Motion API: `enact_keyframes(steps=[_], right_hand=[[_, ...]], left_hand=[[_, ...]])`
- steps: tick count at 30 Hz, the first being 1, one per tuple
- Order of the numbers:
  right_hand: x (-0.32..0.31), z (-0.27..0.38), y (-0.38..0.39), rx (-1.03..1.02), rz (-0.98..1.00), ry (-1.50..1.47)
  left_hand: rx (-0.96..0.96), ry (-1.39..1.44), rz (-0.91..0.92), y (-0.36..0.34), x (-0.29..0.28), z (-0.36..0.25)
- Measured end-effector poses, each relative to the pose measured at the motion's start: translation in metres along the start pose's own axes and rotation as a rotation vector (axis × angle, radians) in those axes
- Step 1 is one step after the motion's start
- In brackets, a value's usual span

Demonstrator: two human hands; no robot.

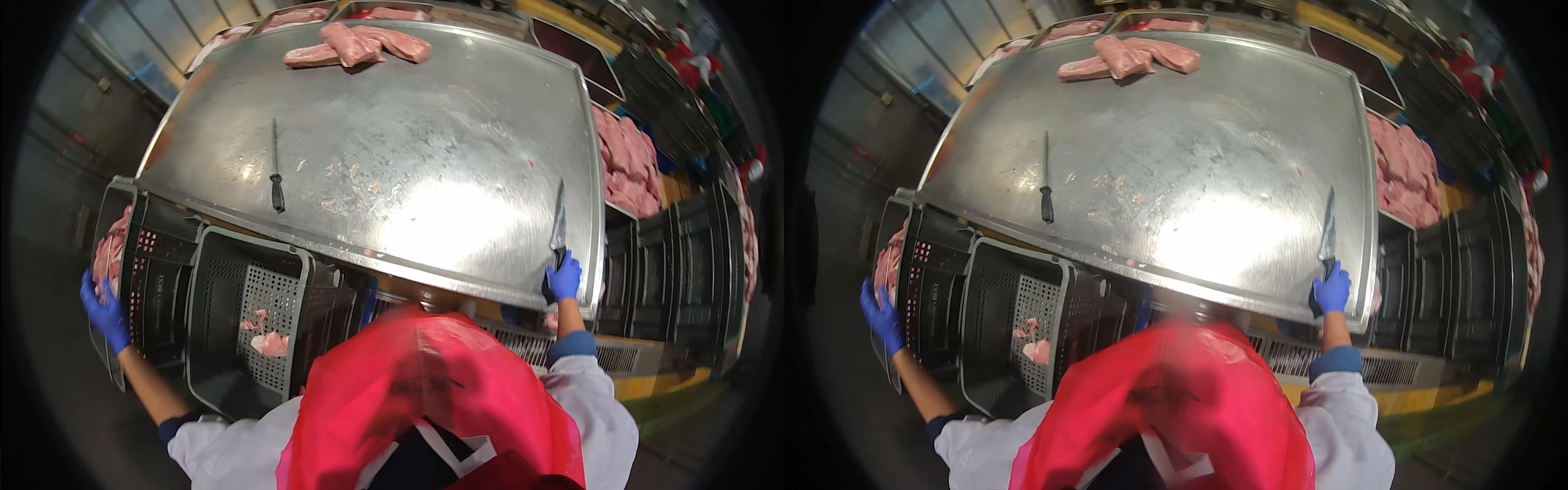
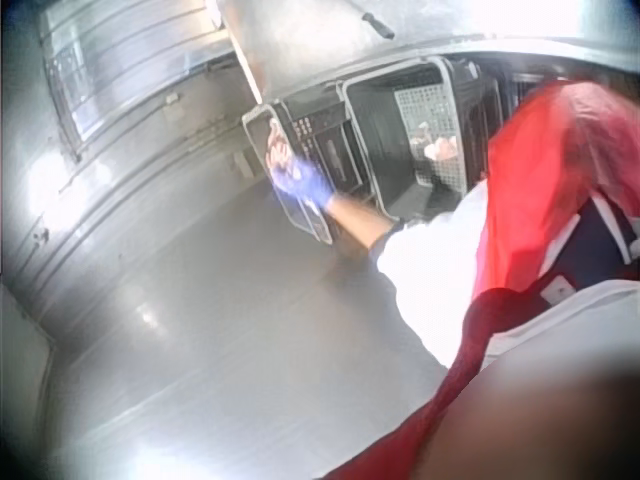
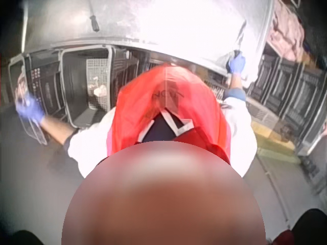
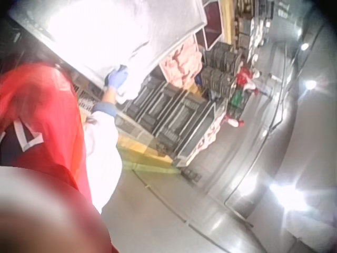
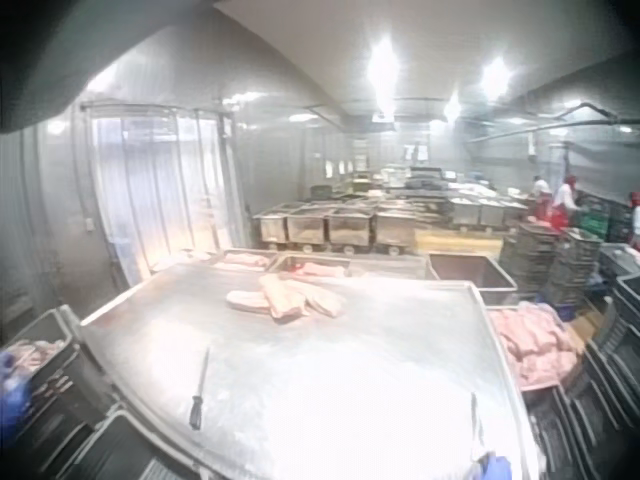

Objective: The person uses a knife to trim and slice large pieces of raw meat on a stainless steel table. They remove fat and connective tissue, then cut the meat into smaller portions, placing the trimmed pieces into a nearby container.

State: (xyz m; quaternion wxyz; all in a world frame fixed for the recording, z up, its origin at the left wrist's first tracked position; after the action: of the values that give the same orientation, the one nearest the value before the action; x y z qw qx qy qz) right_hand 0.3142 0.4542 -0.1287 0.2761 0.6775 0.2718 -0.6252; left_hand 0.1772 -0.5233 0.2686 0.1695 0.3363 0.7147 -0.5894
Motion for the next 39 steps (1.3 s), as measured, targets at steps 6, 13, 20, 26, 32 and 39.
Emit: enact_keyframes(steps=[6,13,20,26,32,39], right_hand=[[0.045,-0.001,-0.090,-0.028,0.079,-0.354],[0.058,0.091,-0.151,0.191,0.367,-1.370],[0.058,0.096,-0.167,0.231,0.315,-1.373],[0.026,0.102,-0.152,0.332,0.249,-1.274],[0.060,0.070,-0.135,0.298,0.170,-1.186],[0.041,0.095,-0.147,0.369,0.188,-1.220]], left_hand=[[0.157,0.184,0.311,-0.004,0.221,-0.197],[0.135,0.346,0.538,-0.049,0.512,-0.285],[0.150,0.019,0.582,-0.122,0.803,-0.334],[0.230,-0.058,0.267,-0.170,0.941,-0.364],[0.467,0.000,0.235,-0.251,0.989,-0.350],[0.522,0.040,0.484,-0.310,0.888,-0.324]])
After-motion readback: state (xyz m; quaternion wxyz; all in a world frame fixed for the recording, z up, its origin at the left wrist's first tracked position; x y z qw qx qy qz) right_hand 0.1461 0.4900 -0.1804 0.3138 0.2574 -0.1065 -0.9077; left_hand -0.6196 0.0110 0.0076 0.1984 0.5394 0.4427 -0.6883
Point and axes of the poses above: each hand's wrist, its own y-axis away from the middle knuckle, its own x-axis out of the palm, z = x × y, the point moved 4 cm from there along -y, towards the middle knuckle, and after that the axes turned 13 degrees about y, right-handed, at the moved point
